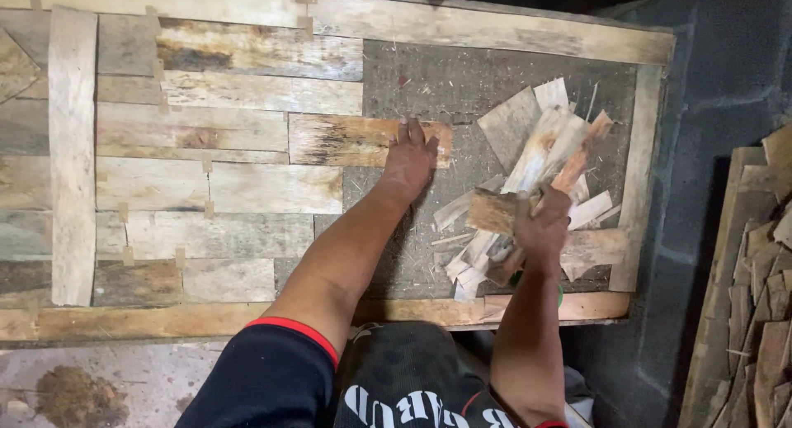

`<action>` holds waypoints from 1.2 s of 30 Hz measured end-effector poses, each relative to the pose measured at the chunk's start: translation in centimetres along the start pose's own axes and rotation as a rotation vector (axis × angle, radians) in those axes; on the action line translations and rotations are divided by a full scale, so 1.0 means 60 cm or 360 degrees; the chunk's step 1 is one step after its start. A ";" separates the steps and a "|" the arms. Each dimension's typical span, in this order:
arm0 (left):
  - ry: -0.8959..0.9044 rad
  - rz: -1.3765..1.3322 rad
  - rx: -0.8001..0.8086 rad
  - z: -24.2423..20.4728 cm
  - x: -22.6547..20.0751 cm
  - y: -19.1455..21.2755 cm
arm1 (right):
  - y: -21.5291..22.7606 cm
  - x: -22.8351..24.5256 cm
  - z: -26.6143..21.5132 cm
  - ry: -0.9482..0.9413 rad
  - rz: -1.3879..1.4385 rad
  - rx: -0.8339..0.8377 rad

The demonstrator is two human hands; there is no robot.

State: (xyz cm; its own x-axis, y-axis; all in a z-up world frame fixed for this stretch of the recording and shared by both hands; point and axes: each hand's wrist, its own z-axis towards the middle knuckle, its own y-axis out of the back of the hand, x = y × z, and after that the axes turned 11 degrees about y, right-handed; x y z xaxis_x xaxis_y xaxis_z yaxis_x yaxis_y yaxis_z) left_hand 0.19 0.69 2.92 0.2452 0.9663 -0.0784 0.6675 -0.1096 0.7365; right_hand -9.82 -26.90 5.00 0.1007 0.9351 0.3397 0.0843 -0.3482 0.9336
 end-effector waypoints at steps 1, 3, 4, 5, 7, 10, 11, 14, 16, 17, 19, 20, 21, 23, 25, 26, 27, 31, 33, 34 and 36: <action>-0.0004 0.0011 -0.0005 0.017 -0.007 -0.022 | 0.013 0.004 -0.005 -0.0007 0.0006 -0.0010; 0.0057 -0.0205 -0.0146 0.050 -0.016 -0.066 | 0.035 0.015 -0.016 -0.0724 -0.0264 -0.0026; 0.0055 -0.0195 -0.0152 0.052 -0.016 -0.069 | 0.028 -0.006 -0.025 -0.0729 -0.0255 -0.0033; 0.0072 -0.0222 -0.0169 0.054 -0.016 -0.073 | 0.021 -0.028 -0.034 -0.0757 -0.0325 0.0027; 0.0069 -0.0244 -0.0182 0.048 -0.023 -0.073 | -0.001 -0.080 -0.061 -0.0805 -0.0399 0.0083; 0.0070 -0.0267 -0.0125 0.034 -0.017 -0.056 | -0.042 -0.135 -0.082 -0.0747 -0.0284 0.0016; 0.0072 -0.0283 -0.0146 0.032 -0.017 -0.058 | -0.048 -0.140 -0.088 -0.0685 -0.0265 -0.0055; 0.0071 -0.0200 -0.0157 0.027 -0.017 -0.049 | -0.047 -0.132 -0.093 -0.0693 -0.0232 -0.0119; 0.0069 -0.0104 -0.0136 0.030 -0.017 -0.054 | -0.040 -0.124 -0.093 -0.0766 -0.0221 -0.0102; 0.0081 -0.0112 -0.0185 0.035 -0.018 -0.063 | -0.036 -0.123 -0.090 -0.0858 -0.0196 -0.0038; 0.0087 -0.0118 -0.0236 0.038 -0.019 -0.066 | -0.032 -0.124 -0.086 -0.0954 -0.0172 0.0021; 0.0093 -0.0168 -0.0188 0.034 -0.018 -0.060 | -0.031 -0.125 -0.084 -0.0911 -0.0297 0.0002; 0.0098 -0.0217 -0.0139 0.030 -0.017 -0.053 | -0.030 -0.126 -0.082 -0.0866 -0.0422 -0.0018; 0.0097 -0.0219 -0.0157 0.036 -0.018 -0.062 | -0.037 -0.148 -0.085 -0.0907 -0.0279 0.0049; 0.0094 -0.0222 -0.0177 0.035 -0.017 -0.057 | -0.036 -0.161 -0.081 -0.0944 -0.0136 0.0113; 0.0077 -0.0128 -0.0146 0.029 -0.017 -0.050 | -0.032 -0.162 -0.077 -0.0959 -0.0093 0.0168; 0.0060 -0.0035 -0.0116 0.023 -0.016 -0.043 | -0.028 -0.163 -0.072 -0.0974 -0.0051 0.0222; 0.0075 -0.0037 -0.0053 0.003 -0.017 -0.017 | -0.106 -0.268 -0.063 -0.0834 -0.0097 0.0275; 0.0038 0.0041 0.0006 0.006 -0.016 -0.017 | -0.134 -0.298 -0.063 -0.0684 -0.0058 -0.0066; 0.0047 0.0038 0.0005 0.009 -0.015 -0.019 | -0.092 -0.233 -0.055 -0.0676 -0.0055 -0.0063; 0.0023 -0.0122 -0.0013 0.014 -0.016 -0.023 | -0.007 -0.104 -0.042 -0.0837 -0.0012 -0.0173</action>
State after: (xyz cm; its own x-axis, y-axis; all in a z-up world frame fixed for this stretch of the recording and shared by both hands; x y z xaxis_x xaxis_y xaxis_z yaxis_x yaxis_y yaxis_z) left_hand -0.39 -0.29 1.42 0.1833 0.9751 -0.1250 0.6782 -0.0334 0.7341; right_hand -13.00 -32.42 2.75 0.5861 0.7688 0.2560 -0.0134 -0.3067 0.9517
